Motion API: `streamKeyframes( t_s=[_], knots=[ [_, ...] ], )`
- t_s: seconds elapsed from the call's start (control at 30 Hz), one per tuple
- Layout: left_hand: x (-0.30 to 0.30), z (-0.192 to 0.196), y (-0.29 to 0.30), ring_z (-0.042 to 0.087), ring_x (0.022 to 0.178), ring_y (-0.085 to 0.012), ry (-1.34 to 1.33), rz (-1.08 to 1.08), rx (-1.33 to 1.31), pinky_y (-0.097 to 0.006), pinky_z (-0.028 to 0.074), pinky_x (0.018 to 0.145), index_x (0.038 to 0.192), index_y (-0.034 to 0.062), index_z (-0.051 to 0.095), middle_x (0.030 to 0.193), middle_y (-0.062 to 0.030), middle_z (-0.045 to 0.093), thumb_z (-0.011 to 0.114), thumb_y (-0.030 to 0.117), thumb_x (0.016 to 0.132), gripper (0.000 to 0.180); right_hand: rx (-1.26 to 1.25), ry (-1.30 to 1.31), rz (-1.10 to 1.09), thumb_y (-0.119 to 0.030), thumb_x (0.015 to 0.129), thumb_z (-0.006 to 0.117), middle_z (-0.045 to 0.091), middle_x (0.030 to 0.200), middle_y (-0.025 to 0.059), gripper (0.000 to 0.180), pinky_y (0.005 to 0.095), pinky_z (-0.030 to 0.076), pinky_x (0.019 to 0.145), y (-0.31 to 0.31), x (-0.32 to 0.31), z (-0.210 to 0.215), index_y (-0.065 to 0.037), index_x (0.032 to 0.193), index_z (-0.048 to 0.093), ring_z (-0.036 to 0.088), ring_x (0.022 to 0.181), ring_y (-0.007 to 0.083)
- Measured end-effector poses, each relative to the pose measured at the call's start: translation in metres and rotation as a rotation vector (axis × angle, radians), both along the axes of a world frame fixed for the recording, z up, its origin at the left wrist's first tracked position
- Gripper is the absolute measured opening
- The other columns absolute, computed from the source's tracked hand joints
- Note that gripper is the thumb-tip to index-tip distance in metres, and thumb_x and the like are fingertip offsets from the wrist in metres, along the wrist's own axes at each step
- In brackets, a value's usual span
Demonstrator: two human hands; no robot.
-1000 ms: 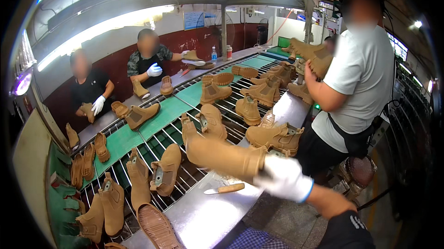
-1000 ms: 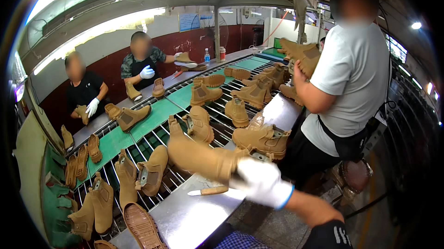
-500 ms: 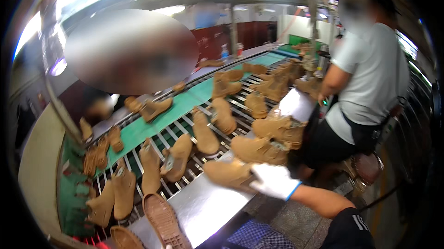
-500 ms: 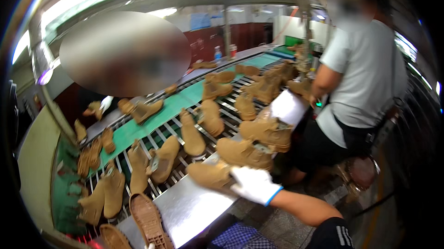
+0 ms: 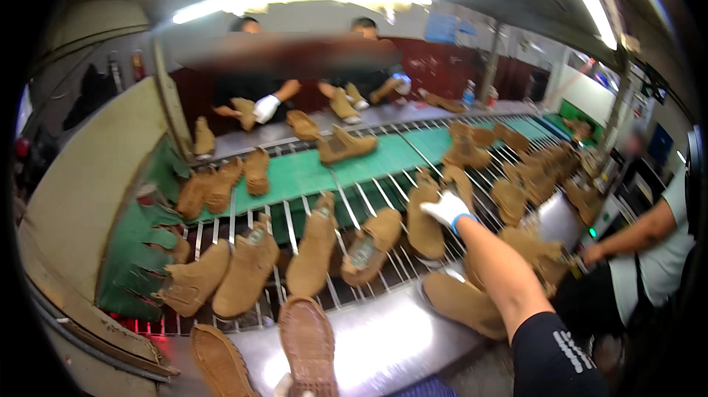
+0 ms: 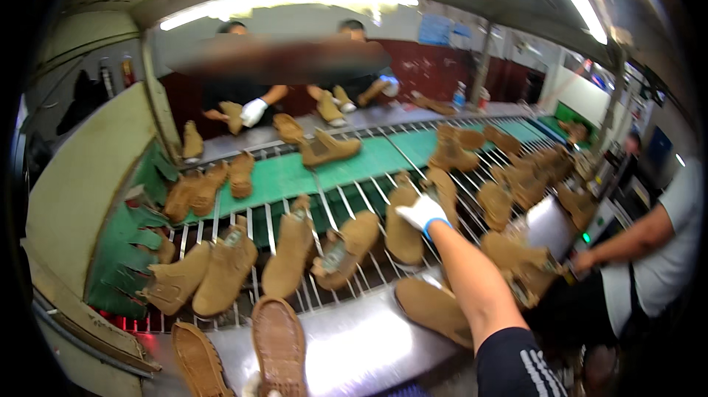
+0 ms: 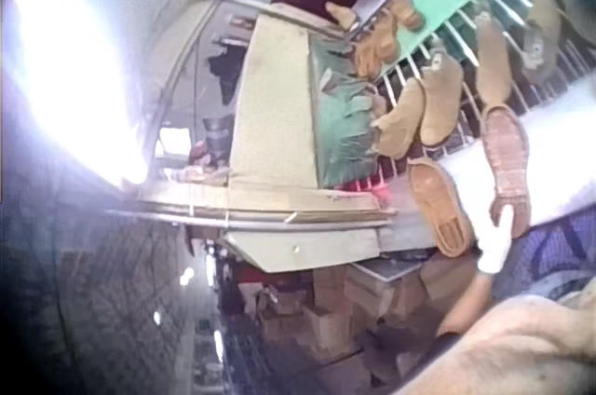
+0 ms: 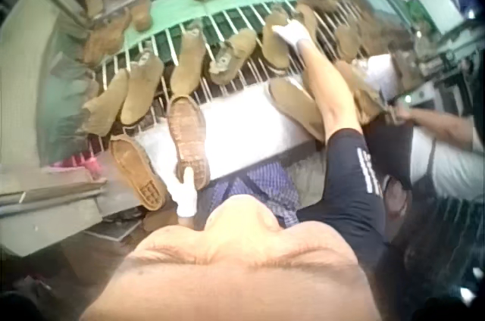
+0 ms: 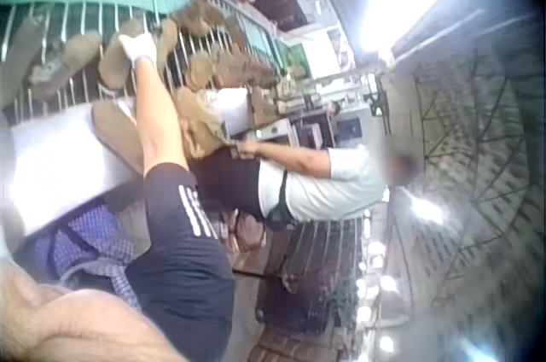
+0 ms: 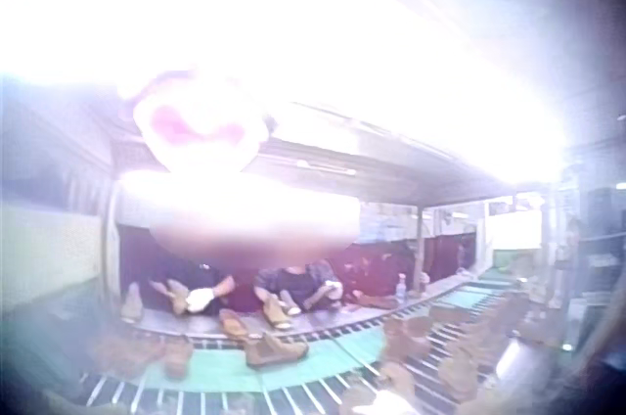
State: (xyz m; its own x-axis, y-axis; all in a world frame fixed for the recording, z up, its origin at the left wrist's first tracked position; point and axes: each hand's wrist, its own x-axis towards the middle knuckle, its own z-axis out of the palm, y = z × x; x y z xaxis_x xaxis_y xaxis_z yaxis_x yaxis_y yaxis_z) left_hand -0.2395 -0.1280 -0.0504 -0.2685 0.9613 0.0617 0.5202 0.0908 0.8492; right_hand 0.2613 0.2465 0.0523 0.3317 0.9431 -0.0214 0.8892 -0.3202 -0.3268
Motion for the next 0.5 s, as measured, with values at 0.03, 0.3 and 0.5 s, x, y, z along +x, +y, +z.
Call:
streamKeyframes(
  t_s=[0.03,0.3,0.5],
  knots=[
    [-0.002,0.0,0.001,0.063,0.128,-0.04,-0.019,-0.064,0.037,-0.047,0.049,0.115,0.141,-0.0017,0.066,0.138,-0.0226,0.068,0.083,0.022,0.093,0.056,-0.045,0.076,-0.061,-0.067,0.084,0.076,0.068,0.136,0.0353,0.095,0.0469,0.052,0.112,0.024,0.018,-0.022,0.011,0.137,0.065,0.067,0.129,0.0462],
    [0.012,-0.005,-0.003,0.07,0.117,-0.0429,-0.191,0.018,0.144,-0.048,0.055,0.106,0.136,-0.0056,0.067,0.127,-0.0265,0.073,0.081,0.021,0.095,0.052,0.547,0.825,-0.225,-0.026,0.086,0.086,0.073,0.127,0.0171,0.065,0.0426,0.057,0.096,0.039,-0.011,-0.083,0.004,0.138,0.062,0.07,0.11,0.0297],
    [0.014,0.016,0.005,0.069,0.114,-0.0477,-0.079,-0.031,0.201,-0.051,0.055,0.104,0.134,-0.004,0.068,0.124,-0.0267,0.073,0.08,0.023,0.095,0.05,0.78,0.482,0.174,-0.02,0.093,0.084,0.072,0.129,0.0161,0.059,0.0386,0.055,0.104,-0.002,-0.068,0.056,0.001,0.141,0.057,0.068,0.117,0.0257]
  ],
)
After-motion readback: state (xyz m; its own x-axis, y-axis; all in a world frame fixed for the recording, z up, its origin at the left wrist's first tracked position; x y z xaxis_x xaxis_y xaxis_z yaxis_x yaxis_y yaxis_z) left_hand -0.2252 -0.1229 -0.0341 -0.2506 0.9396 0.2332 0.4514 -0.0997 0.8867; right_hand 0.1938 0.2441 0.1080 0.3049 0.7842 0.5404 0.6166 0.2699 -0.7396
